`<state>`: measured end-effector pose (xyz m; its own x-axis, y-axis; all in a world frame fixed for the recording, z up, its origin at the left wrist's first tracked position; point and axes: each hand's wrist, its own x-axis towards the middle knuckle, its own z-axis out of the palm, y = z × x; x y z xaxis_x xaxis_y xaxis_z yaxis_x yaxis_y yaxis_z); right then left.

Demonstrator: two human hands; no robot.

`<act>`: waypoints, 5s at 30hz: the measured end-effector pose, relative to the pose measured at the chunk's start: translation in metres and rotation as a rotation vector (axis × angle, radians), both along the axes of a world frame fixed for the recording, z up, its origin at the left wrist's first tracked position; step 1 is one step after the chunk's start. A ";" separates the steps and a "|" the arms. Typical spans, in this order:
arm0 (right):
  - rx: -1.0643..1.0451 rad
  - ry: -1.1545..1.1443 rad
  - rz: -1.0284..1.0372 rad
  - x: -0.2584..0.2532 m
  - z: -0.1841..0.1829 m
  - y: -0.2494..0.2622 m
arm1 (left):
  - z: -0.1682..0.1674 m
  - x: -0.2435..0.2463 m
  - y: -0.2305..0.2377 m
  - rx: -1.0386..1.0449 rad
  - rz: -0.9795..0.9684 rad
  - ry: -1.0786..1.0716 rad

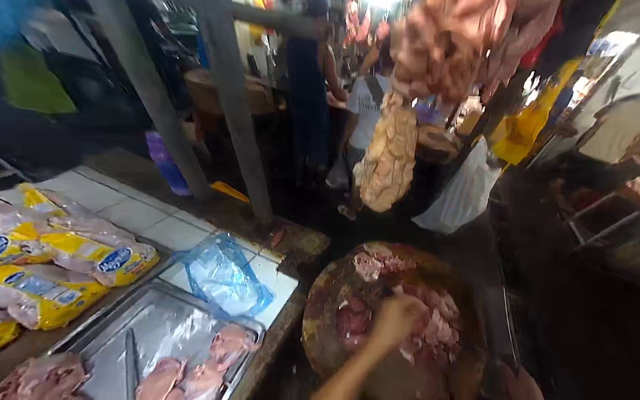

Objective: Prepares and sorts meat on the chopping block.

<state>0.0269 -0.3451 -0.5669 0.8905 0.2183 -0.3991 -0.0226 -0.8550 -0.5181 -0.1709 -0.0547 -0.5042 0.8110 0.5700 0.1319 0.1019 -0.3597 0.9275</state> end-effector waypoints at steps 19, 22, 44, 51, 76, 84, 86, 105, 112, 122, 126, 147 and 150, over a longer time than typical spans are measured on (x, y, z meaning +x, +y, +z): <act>-0.068 0.069 -0.088 0.006 -0.011 0.009 | -0.141 -0.040 0.091 0.537 -0.372 0.836; -0.047 0.088 -0.114 0.007 -0.013 0.007 | -0.137 -0.038 0.083 0.646 -0.383 0.904; 0.024 0.124 0.132 0.045 -0.022 -0.039 | -0.106 -0.019 0.003 0.222 0.117 1.175; 0.037 0.164 0.217 0.065 -0.023 -0.049 | -0.099 -0.036 0.010 -0.417 0.649 0.658; 0.257 0.226 0.218 0.058 -0.005 -0.068 | -0.115 0.002 0.028 0.186 0.536 0.907; 0.278 0.286 0.152 -0.088 0.010 -0.125 | -0.105 0.022 0.055 0.548 -0.077 1.217; 0.291 0.290 0.156 -0.129 0.005 -0.125 | -0.105 0.011 0.059 0.585 -0.164 1.138; 0.323 0.718 0.142 -0.200 -0.002 -0.071 | -0.124 -0.090 -0.042 0.012 0.172 0.736; 0.362 0.762 0.143 -0.191 -0.008 -0.061 | -0.111 -0.069 -0.066 -0.455 0.183 0.855; 0.398 0.872 0.133 -0.193 -0.026 -0.057 | -0.164 -0.070 -0.054 0.642 0.141 0.635; 0.295 0.834 0.152 -0.198 -0.022 -0.044 | -0.193 -0.066 -0.054 0.747 0.006 0.690; 0.218 0.791 0.208 -0.203 -0.044 0.005 | -0.209 -0.081 -0.045 0.812 0.040 0.612; 0.198 0.781 0.216 -0.213 -0.043 -0.025 | -0.204 -0.080 -0.050 0.811 0.072 0.640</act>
<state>-0.1863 -0.3704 -0.6094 0.3040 0.4841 -0.8205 -0.2835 -0.7763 -0.5631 -0.2513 -0.1051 -0.7084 0.8318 0.5524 0.0543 0.5368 -0.8256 0.1740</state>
